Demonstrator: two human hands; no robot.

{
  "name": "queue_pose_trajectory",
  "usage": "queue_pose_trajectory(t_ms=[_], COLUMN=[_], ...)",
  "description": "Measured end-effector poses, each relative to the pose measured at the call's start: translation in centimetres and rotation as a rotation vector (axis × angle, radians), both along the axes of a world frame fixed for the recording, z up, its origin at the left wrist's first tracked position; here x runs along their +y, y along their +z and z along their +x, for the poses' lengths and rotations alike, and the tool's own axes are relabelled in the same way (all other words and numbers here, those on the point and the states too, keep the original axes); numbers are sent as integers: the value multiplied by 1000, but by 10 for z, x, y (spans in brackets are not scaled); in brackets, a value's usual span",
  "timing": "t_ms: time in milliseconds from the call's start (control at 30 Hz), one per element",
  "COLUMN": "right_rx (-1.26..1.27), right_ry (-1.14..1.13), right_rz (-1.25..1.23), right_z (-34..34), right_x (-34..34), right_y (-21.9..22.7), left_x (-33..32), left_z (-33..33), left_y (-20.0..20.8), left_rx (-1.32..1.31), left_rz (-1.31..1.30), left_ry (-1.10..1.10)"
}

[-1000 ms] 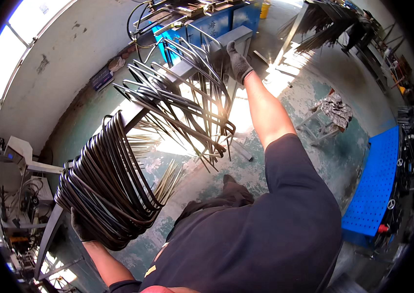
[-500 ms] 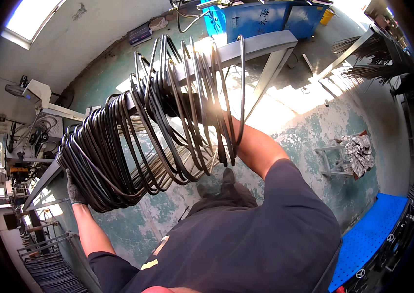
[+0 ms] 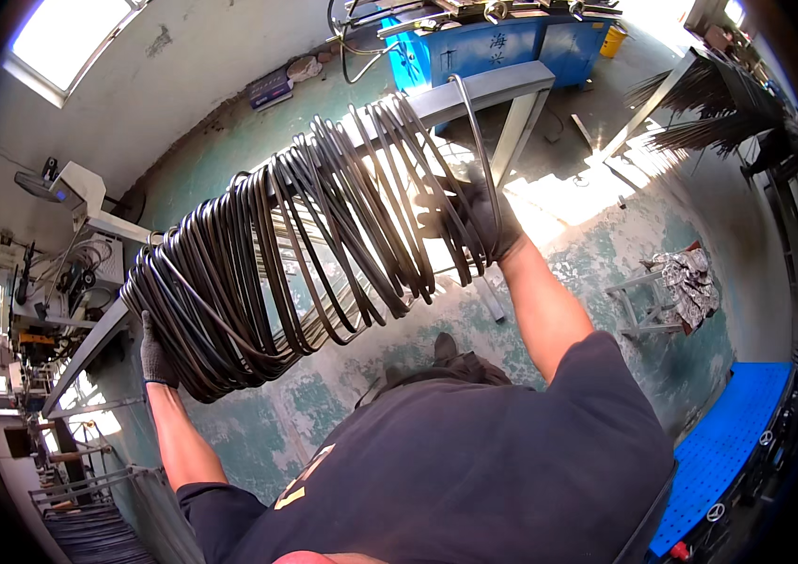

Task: The person repeatedly picks up bundles of straight metal rods from a rack, feeds them into a bending machine, and removes the bent rods. The person stacks the finished bent rods on a nearby rack.

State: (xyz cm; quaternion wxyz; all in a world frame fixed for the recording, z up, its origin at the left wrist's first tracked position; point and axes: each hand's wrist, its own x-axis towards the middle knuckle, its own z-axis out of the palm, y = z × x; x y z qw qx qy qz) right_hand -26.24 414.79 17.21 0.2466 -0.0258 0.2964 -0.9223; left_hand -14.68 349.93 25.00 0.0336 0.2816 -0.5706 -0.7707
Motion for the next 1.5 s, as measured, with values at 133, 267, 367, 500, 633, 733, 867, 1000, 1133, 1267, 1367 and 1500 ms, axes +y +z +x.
queue_pose_trajectory(t_ms=[133, 267, 367, 500, 633, 733, 867, 1000, 1133, 1267, 1367, 1500], right_rx=[188, 201, 142, 222, 575, 756, 1079, 1240, 1146, 1059, 612, 803], right_ry=[-334, -250, -182, -247, -670, -1082, -359, -257, -62, -54, -433, -731], right_rz=[375, 917, 1001, 1112, 1976, 1983, 1595, 1600, 1729, 1630, 1382, 1246], right_z=[46, 38, 33, 16, 4, 24, 72, 112, 131, 130, 136, 176], right_x=[13, 0, 3, 36, 50, -53, -188, -259, -271, -297, -339, -483], right_y=[101, 98, 111, 95, 78, 115, 147, 145, 135, 130, 162, 159], left_x=[5, 34, 75, 96, 117, 117, 119, 86, 78, 55, 6, -103], left_z=[-2, -12, -20, -31, -35, -30, -16, -8, 9, 41, 90, 160], left_y=[19, 18, 14, 7, 2, -6, 15, -4, 5, -30, -32, -71], left_rx=[-2, 14, 52, 74, 71, 102, -41, 12, 50, 90, 39, -118], left_rz=[14, 46, 72, 72, 52, 118, 132, 123, 25, -164, -210, -277], left_ry=[-35, -60, -76, -114, -120, -55, -31, -177, -390, -604, -635, -625])
